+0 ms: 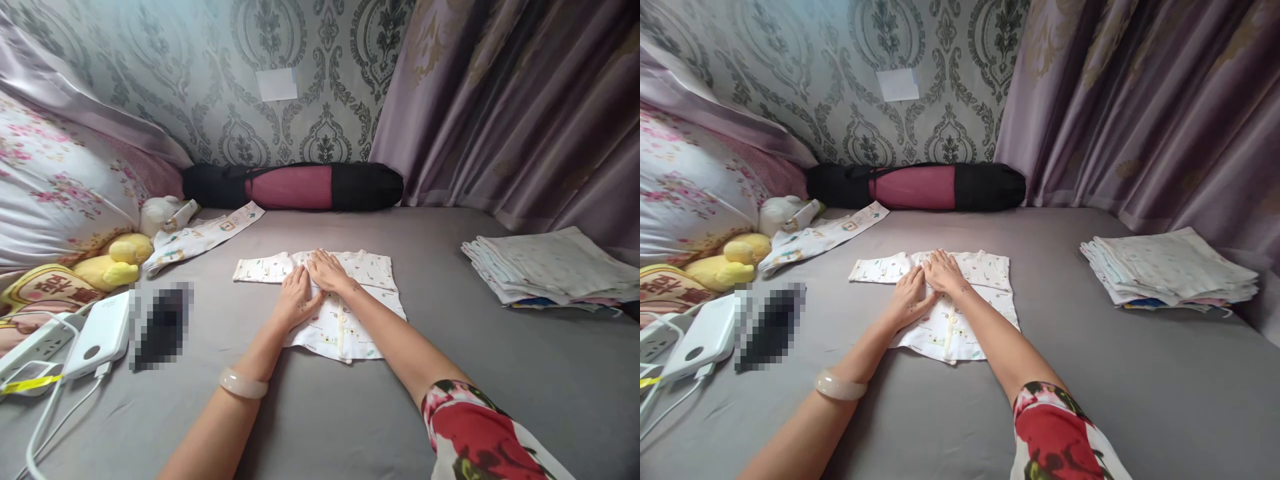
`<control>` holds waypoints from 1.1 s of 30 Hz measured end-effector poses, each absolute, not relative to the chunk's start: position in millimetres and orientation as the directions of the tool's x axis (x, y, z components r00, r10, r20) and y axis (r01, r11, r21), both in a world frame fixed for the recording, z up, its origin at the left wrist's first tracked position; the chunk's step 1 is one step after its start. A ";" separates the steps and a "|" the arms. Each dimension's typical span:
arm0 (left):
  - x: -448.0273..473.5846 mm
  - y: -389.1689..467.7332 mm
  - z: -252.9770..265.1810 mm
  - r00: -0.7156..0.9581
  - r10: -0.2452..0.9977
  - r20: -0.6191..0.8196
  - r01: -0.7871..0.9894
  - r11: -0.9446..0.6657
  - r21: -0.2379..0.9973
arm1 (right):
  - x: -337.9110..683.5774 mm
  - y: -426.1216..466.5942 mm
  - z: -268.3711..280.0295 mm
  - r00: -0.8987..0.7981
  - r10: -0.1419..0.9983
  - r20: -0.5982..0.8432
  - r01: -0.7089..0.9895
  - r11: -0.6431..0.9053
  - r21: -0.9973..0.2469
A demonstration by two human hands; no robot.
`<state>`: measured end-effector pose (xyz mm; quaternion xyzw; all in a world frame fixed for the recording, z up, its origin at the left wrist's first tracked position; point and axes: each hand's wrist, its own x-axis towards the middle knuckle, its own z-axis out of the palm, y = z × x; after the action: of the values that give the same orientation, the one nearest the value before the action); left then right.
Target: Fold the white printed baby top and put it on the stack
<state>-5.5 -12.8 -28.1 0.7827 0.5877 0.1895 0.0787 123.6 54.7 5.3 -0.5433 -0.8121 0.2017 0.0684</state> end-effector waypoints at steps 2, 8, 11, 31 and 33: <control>-6.7 -11.7 -29.9 0.223 0.947 0.230 0.872 -0.299 0.388 | 122.1 54.8 1.3 -0.385 0.917 -0.104 0.861 0.317 -0.397; -18.3 0.9 -27.1 0.024 0.957 0.290 0.753 -0.208 0.624 | 118.3 48.4 -8.8 -0.373 0.928 -0.020 0.882 0.348 -0.318; -30.9 8.2 -18.5 -0.164 0.951 0.263 0.660 -0.092 0.746 | 117.4 46.7 -8.2 -0.381 0.924 -0.019 0.881 0.357 -0.310; -111.9 30.5 2.2 -0.666 0.744 0.048 0.674 0.574 0.465 | 117.6 47.1 -3.6 -0.395 0.915 -0.088 0.888 0.355 -0.294; -118.0 35.5 6.0 -0.651 0.757 -0.052 0.625 0.574 0.529 | 116.6 47.3 -3.0 -0.386 0.917 -0.103 0.893 0.343 -0.291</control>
<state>-118.0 35.5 6.0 0.3944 0.8763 0.2401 0.1377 116.6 47.3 -3.0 -0.5528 -0.8185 0.1514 0.0394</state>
